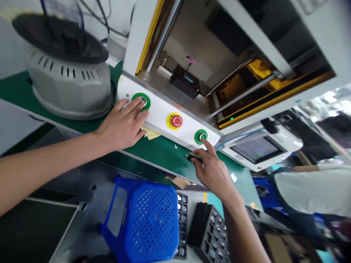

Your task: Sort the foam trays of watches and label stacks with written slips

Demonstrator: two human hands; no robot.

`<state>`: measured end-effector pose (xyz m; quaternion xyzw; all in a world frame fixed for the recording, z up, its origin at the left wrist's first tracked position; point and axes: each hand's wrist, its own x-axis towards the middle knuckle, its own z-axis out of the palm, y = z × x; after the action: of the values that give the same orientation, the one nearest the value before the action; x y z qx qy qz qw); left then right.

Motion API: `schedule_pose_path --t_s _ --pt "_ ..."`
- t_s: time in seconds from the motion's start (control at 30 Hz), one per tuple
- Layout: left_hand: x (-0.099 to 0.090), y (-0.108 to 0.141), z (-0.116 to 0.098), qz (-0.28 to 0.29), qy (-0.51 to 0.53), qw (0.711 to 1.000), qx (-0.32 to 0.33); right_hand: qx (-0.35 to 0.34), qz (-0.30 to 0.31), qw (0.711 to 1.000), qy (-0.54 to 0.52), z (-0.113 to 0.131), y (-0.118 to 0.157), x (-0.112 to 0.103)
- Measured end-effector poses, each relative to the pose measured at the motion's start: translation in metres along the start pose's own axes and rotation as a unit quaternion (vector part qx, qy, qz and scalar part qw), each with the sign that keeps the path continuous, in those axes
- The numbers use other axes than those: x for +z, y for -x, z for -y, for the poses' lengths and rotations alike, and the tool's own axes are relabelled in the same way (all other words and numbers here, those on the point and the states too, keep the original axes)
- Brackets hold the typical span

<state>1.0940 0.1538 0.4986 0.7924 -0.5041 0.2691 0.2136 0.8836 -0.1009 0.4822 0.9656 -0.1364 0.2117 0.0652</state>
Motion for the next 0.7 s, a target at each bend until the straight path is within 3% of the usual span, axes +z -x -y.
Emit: schedule_pose_path --t_s 0.17,0.37,0.57,0.63,0.7 --pt "0.006 -0.002 -0.002 -0.002 -0.017 1.000 0.019 -0.018 -0.002 1.000 -0.004 -0.006 -0.001 -0.004" --pt "0.008 0.000 -0.005 -0.027 0.051 0.998 0.003 -0.008 -0.007 1.000 -0.027 -0.005 0.001 0.002" --pt "-0.010 0.002 0.001 0.022 0.001 0.999 -0.024 0.043 -0.002 0.994 -0.102 0.006 -0.001 -0.001" --pt "-0.019 0.008 -0.011 0.035 0.013 0.998 -0.044 0.076 -0.041 0.981 -0.175 0.016 0.011 -0.005" --pt "-0.028 0.023 -0.043 0.032 0.069 0.991 -0.109 0.107 -0.062 0.957 -0.264 0.034 0.036 -0.013"
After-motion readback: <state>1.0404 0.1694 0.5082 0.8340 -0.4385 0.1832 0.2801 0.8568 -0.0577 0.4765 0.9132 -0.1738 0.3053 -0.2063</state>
